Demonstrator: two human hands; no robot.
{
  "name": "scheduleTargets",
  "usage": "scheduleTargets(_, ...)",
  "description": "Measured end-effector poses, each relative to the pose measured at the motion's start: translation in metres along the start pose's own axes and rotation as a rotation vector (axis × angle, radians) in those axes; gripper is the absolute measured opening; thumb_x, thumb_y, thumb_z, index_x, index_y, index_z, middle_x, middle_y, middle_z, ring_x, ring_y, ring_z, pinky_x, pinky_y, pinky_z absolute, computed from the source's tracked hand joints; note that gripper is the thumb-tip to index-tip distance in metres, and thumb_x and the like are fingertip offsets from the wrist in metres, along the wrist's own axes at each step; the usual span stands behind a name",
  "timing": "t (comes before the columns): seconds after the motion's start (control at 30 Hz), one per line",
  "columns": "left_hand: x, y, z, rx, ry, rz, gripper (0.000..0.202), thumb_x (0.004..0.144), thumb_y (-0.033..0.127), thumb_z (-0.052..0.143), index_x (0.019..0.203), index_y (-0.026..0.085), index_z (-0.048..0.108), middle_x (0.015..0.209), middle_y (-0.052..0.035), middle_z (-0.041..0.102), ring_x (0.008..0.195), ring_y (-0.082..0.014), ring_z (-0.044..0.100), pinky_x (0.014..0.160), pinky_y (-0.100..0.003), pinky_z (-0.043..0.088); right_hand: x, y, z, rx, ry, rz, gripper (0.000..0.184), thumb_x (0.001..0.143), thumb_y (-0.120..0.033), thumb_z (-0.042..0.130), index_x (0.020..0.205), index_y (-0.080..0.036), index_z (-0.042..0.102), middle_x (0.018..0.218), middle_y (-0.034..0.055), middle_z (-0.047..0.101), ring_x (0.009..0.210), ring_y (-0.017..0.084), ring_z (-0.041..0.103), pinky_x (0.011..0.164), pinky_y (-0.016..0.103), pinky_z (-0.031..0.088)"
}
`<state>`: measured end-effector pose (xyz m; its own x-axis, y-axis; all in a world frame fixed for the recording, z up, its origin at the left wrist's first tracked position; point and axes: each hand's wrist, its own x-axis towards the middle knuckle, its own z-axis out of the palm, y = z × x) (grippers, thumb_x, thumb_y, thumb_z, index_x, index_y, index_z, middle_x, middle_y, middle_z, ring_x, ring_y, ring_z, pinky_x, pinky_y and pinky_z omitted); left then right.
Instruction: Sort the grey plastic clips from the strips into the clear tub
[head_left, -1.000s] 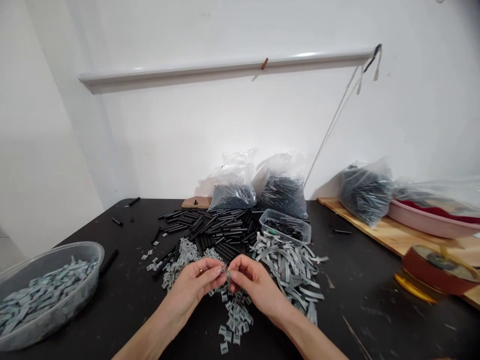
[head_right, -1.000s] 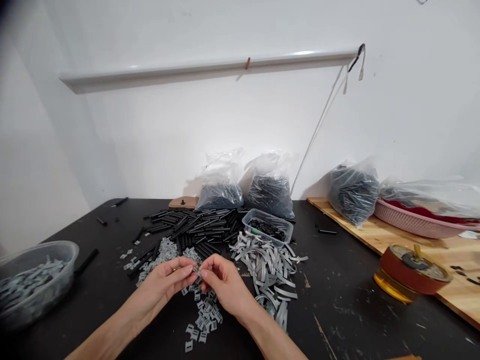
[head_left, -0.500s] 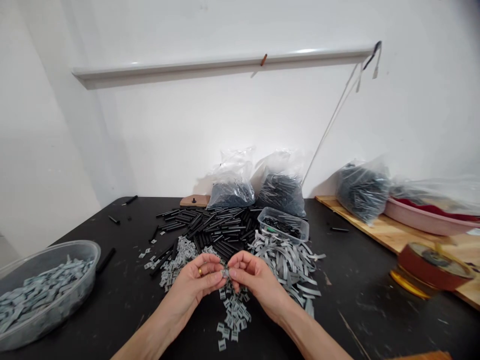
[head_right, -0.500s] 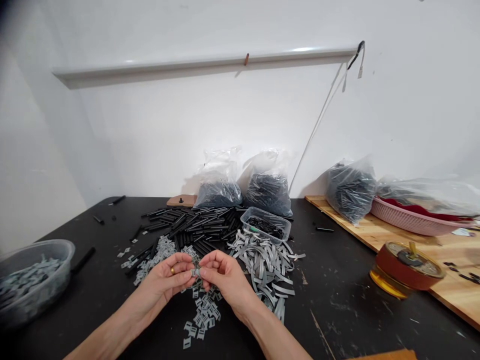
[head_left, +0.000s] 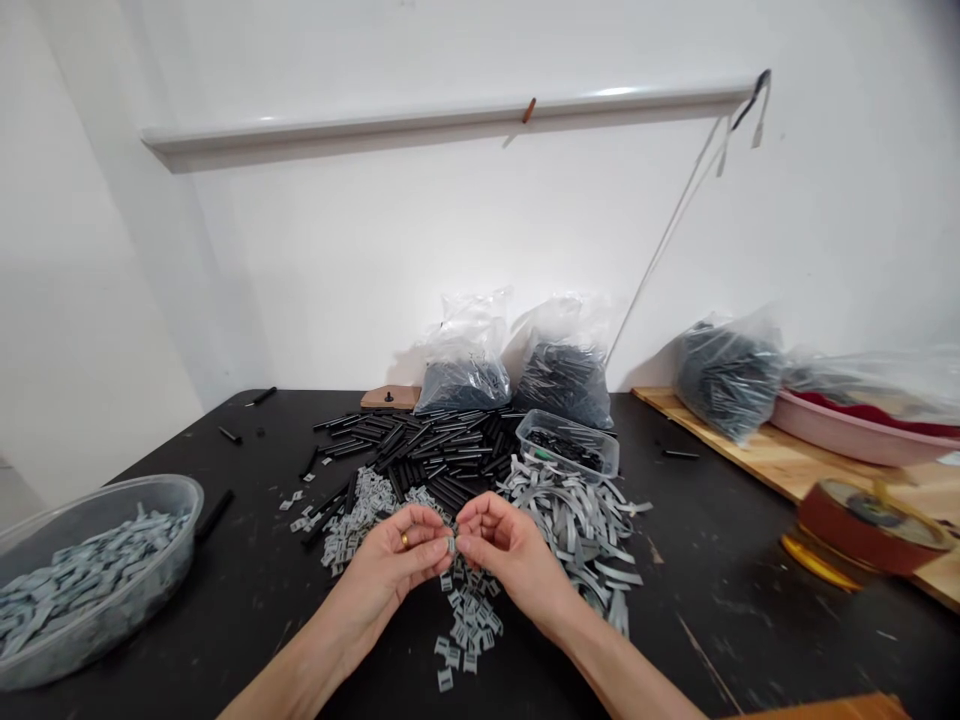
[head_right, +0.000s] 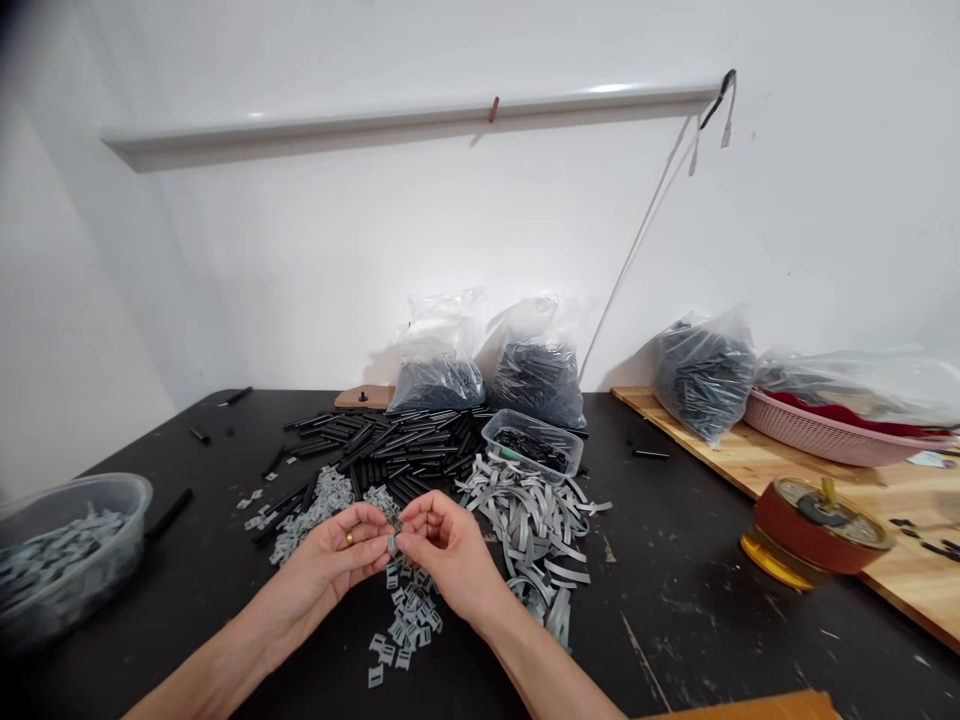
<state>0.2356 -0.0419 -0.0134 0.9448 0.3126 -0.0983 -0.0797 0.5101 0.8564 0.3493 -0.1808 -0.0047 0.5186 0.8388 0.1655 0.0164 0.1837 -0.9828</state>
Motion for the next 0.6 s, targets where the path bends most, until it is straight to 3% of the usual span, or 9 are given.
scheduleTargets(0.4, -0.0024, 0.0004, 0.0012, 0.010, -0.006, 0.018, 0.016, 0.072, 0.016, 0.078, 0.081, 0.016, 0.065, 0.085, -0.0013, 0.067, 0.078, -0.0105, 0.062, 0.081, -0.023, 0.050, 0.0028, 0.0031, -0.0002, 0.147, -0.011, -0.005, 0.034, 0.070, -0.027, 0.079, 0.093, -0.015, 0.056, 0.074, -0.0010, 0.058, 0.061, 0.009, 0.052, 0.057, 0.023, 0.045)
scheduleTargets(0.6, -0.0017, -0.0025, 0.0029, 0.159, 0.016, 0.064, 0.016, 0.069, 0.020, 0.079, 0.077, 0.016, 0.065, 0.080, -0.0012, 0.067, 0.072, -0.0118, 0.060, 0.072, -0.023, 0.049, 0.0036, 0.0055, -0.0015, 0.161, -0.003, 0.020, 0.041, 0.064, -0.027, 0.083, 0.093, -0.016, 0.056, 0.073, -0.0018, 0.060, 0.059, 0.009, 0.053, 0.057, 0.023, 0.046)
